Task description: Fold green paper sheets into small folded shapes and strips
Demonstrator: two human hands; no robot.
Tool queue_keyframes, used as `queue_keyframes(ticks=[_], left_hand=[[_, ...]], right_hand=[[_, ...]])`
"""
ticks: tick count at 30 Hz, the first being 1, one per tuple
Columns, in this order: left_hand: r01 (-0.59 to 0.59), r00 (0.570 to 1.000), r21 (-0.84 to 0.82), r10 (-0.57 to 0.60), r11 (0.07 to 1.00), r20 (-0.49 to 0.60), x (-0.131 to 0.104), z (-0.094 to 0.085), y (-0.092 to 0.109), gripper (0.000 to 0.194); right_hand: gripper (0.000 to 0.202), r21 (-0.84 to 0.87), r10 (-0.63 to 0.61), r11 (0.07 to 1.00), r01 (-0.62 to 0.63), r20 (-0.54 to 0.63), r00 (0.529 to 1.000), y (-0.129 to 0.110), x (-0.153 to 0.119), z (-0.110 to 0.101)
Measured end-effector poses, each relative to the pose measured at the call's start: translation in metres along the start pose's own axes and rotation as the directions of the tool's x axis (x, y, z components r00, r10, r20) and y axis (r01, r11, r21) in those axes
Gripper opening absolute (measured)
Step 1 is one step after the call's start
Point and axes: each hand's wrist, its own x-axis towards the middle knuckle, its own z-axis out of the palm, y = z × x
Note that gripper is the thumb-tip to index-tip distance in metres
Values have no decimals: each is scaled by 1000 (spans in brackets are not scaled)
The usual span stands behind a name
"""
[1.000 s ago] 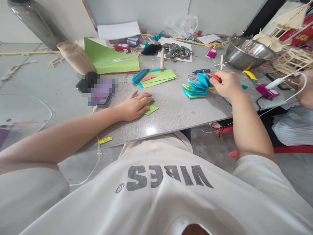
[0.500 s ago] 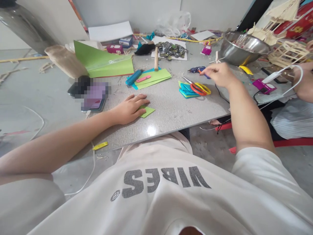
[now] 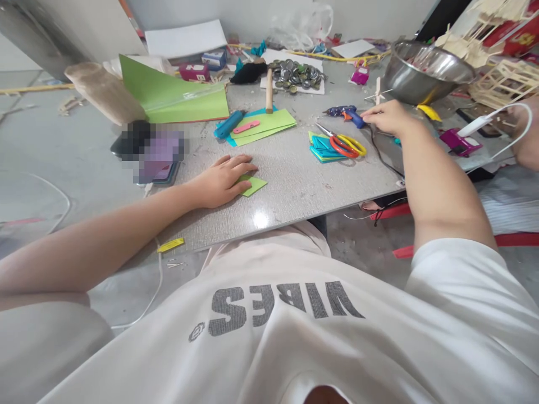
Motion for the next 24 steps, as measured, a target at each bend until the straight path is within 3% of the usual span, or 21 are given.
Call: queue_keyframes(ticks=[3, 5, 9, 11, 14, 16, 19, 24], left_hand=[[-14, 1000, -3, 13, 1000, -9, 1, 0, -1, 75], [-12, 1000, -4, 12, 1000, -4, 1, 1, -1, 78], [-4, 1000, -10, 4, 1000, -2, 0, 3, -2, 78], [-5, 1000, -15, 5, 1000, -5, 0, 4, -3, 76], [0, 1000, -17, 0, 1000, -10, 0, 4, -2, 74], [4, 1000, -17, -5, 1000, -12, 0, 4, -2, 74], [9, 1000, -17, -10, 1000, -12, 0, 4, -2, 72], [-6, 1000, -17, 5, 1000, -10, -1, 7, -5, 68]], right_hand=[[44, 19, 322, 947, -321, -41, 946, -21, 4, -4], [38, -36, 379, 924, -382, -54, 924, -41, 5, -7], [17, -65, 229, 970, -233, -57, 972, -85, -3, -8], [17, -33, 31, 999, -28, 80, 996, -106, -14, -4], [35, -116, -107, 982, 150, 315, 943, -129, -27, 7], [48, -229, -66, 957, 177, 426, 902, -137, -27, 16], [61, -356, 62, 925, 136, 491, 869, -137, -13, 29], [65, -425, 107, 881, 205, 603, 791, -138, 20, 41]])
